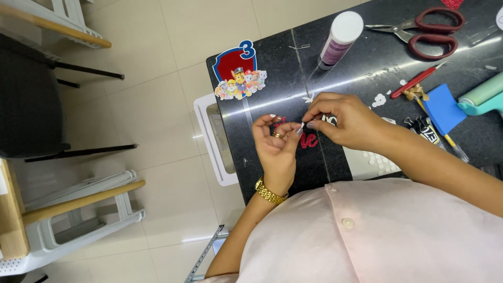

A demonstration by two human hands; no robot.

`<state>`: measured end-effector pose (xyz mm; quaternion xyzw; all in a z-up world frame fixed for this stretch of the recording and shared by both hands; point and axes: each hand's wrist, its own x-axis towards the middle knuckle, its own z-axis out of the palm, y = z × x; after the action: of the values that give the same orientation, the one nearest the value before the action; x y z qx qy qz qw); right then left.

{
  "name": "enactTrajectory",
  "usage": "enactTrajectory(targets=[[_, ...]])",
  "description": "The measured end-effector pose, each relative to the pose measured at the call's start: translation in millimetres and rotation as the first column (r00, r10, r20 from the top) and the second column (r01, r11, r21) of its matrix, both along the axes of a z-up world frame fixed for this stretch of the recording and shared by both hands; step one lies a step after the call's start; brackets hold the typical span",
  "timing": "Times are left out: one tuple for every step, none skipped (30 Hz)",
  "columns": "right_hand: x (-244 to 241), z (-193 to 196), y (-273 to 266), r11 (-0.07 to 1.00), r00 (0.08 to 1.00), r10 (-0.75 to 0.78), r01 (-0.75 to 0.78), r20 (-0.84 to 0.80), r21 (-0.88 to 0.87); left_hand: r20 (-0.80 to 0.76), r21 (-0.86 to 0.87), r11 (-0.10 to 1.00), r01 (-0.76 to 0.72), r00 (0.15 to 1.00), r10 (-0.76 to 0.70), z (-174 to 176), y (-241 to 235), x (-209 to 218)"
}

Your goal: Assembling a decorative craft item by gluing small cutouts and trimming them with scissors for precise alignment.

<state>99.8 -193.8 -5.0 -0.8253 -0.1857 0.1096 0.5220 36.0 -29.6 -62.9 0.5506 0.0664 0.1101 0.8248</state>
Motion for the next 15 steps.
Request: enactTrajectory(targets=[[1, -3, 0, 1.000, 1.000, 0.017, -0.017, 0.012, -0.023, -0.057, -0.030, 0.999, 0.010, 0.998, -0.011, 4, 2, 0], [1, -6, 0, 0.998, 0.999, 0.034, -0.033, 0.024, -0.045, -0.112, -0.061, 0.998, 0.018, 0.993, -0.024, 9, 3, 1], [1, -7, 1, 0.998, 0.999, 0.035, -0.034, 0.022, -0.047, -0.114, -0.063, 0.998, 0.017, 0.993, -0.024, 7, 3, 0], [1, -8, 2, 0.998, 0.999, 0.037, -0.035, 0.035, -0.058, -0.142, -0.066, 0.998, 0.012, 0.990, -0.022, 6, 3, -1], [0, -9, 2, 0.997, 0.998, 0.038, -0.035, 0.048, -0.070, -0.170, -0.069, 0.998, 0.010, 0.985, -0.021, 4, 3, -1], [-1, -8, 3, 0.997, 0.998, 0.037, -0.034, 0.047, -0.072, -0.170, -0.071, 0.997, 0.011, 0.985, -0.023, 1, 2, -1], [-2, -6, 5, 0.997, 0.997, 0.034, -0.029, 0.071, -0.074, -0.189, -0.092, 0.996, 0.001, 0.982, -0.018, -3, 2, -1], [-3, -5, 6, 0.997, 0.995, 0.031, -0.024, 0.095, -0.077, -0.207, -0.112, 0.994, -0.010, 0.978, -0.013, -6, 1, -1], [-4, -6, 6, 0.997, 0.995, 0.031, -0.024, 0.095, -0.079, -0.207, -0.114, 0.993, -0.010, 0.978, -0.014, -5, 0, -1], [-4, -7, 6, 0.995, 0.993, 0.037, -0.026, 0.116, -0.095, -0.214, -0.128, 0.992, -0.017, 0.977, -0.010, -5, -1, 0], [-4, -7, 6, 0.993, 0.990, 0.045, -0.030, 0.136, -0.110, -0.222, -0.141, 0.990, -0.026, 0.975, -0.006, -4, -2, 0], [-4, -9, 6, 0.993, 0.990, 0.047, -0.032, 0.135, -0.112, -0.223, -0.143, 0.989, -0.028, 0.975, -0.004, -4, -2, 1], [-4, -11, 5, 0.990, 0.987, 0.058, -0.038, 0.151, -0.134, -0.234, -0.145, 0.989, -0.024, 0.972, -0.011, -4, -2, 1], [-4, -13, 4, 0.987, 0.984, 0.069, -0.043, 0.167, -0.157, -0.244, -0.147, 0.989, -0.019, 0.970, -0.018, -4, -2, 2], [-5, -15, 4, 0.986, 0.984, 0.071, -0.044, 0.164, -0.159, -0.247, -0.149, 0.989, -0.021, 0.969, -0.017, -4, -2, 2]])
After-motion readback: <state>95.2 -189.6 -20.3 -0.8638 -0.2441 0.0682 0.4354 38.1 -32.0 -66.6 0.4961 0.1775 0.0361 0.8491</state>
